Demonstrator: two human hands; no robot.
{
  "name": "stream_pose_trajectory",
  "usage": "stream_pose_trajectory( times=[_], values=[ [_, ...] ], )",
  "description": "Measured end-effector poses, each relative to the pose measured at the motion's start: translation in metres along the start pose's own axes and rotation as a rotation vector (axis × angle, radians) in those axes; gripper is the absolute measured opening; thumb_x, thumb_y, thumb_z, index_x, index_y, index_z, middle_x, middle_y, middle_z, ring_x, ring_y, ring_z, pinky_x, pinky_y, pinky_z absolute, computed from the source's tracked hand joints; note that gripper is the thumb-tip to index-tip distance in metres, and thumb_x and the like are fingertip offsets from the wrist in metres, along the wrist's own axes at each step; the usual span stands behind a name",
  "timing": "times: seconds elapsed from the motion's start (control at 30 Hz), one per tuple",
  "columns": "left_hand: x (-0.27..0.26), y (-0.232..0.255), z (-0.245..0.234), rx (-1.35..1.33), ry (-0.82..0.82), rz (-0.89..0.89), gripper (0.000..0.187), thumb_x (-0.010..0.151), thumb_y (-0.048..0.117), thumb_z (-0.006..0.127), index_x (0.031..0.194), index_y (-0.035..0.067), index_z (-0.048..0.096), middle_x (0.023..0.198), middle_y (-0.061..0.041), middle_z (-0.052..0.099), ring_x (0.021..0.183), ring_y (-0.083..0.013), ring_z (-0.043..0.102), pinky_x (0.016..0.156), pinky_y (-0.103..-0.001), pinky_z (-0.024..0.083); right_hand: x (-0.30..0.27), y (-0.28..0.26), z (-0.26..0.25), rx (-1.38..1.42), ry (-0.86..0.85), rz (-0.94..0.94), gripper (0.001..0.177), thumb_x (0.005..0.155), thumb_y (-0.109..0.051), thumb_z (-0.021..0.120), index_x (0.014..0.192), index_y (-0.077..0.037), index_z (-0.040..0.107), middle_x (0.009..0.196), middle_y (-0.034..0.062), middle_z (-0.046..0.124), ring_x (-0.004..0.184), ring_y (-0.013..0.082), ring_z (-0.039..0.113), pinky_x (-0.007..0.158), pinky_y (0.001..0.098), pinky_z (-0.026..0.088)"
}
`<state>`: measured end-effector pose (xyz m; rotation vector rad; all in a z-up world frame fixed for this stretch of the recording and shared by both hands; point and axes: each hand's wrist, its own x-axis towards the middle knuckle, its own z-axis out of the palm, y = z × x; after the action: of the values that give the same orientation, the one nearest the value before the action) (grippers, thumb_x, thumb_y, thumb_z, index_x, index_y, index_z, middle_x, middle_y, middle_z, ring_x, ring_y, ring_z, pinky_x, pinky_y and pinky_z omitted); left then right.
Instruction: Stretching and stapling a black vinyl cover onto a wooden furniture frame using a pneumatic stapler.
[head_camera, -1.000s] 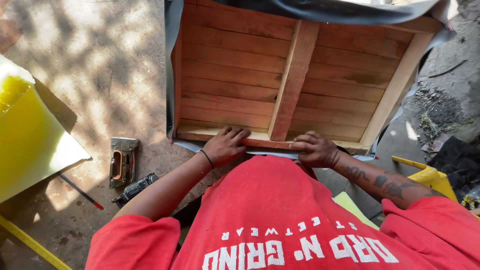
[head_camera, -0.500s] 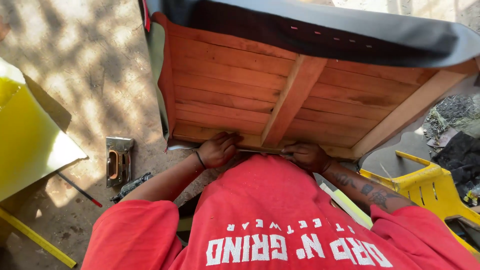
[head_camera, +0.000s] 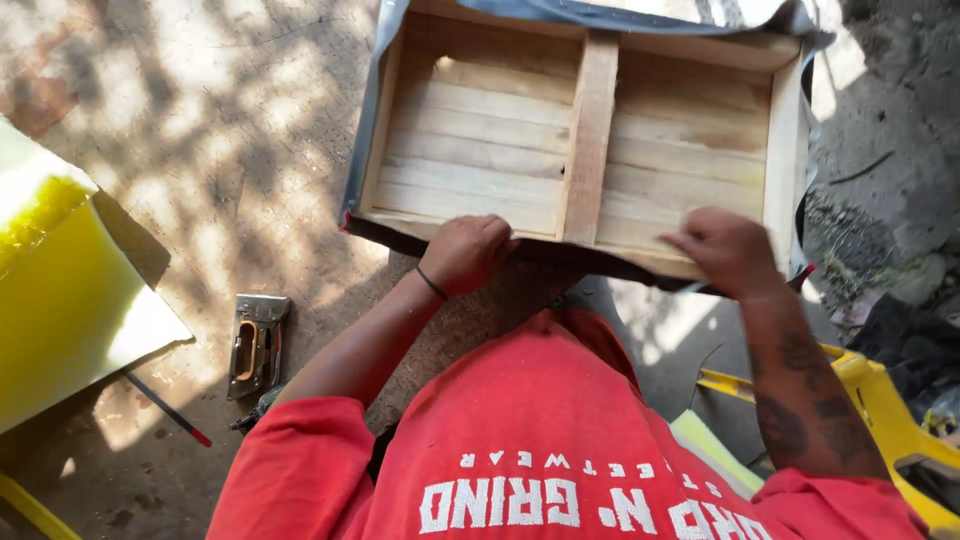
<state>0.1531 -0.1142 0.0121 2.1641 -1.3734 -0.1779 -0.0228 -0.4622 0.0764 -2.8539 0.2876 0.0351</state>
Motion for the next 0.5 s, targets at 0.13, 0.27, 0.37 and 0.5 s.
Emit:
stream_pose_trajectory(
  times=[0.13,0.27,0.37,0.5],
  values=[
    [-0.02,-0.002,0.019,-0.081,0.028,0.007,0.02,0.1,0.023,0.062,0.086,0.009,0.056,0.081,-0.011,0.065,0.065,-0.0365,0.061,0.059,-0.049,0.045,-0.004,0.151,-0.003,0.188,0.453,0.155,0.02,0.124,-0.02,0.073,0.111,-0.005,0.072,0.102,0.0137,0.069,0.094,0.0314,0.065,0.074,0.0478,0.051],
    [-0.03,0.002,0.019,-0.136,0.054,0.023,0.018,0.101,0.026,0.063,0.093,0.01,0.059,0.085,-0.008,0.066,0.074,-0.0328,0.062,0.073,-0.043,0.048,0.021,0.259,0.06,1.029,0.268,0.802,0.059,0.099,-0.079,0.045,0.125,-0.026,0.047,0.122,0.0033,0.065,0.103,0.0192,0.066,0.08,0.0342,0.054],
    [-0.029,0.004,0.016,-0.189,0.029,-0.068,0.017,0.096,0.027,0.067,0.09,0.013,0.058,0.088,-0.007,0.069,0.082,-0.0317,0.068,0.082,-0.044,0.051,0.053,0.273,0.089,1.186,0.012,0.971,0.085,0.078,-0.099,0.039,0.134,-0.035,0.045,0.14,0.0019,0.064,0.118,0.021,0.066,0.089,0.0353,0.052],
    [-0.037,0.012,0.027,-0.281,0.062,-0.237,0.026,0.094,0.032,0.071,0.081,0.015,0.056,0.098,-0.005,0.075,0.091,-0.0305,0.073,0.088,-0.045,0.052,0.157,0.235,0.097,1.161,-0.038,0.811,0.081,0.082,-0.094,0.046,0.136,-0.033,0.05,0.141,0.0056,0.062,0.122,0.0252,0.064,0.096,0.0384,0.049]
  ],
)
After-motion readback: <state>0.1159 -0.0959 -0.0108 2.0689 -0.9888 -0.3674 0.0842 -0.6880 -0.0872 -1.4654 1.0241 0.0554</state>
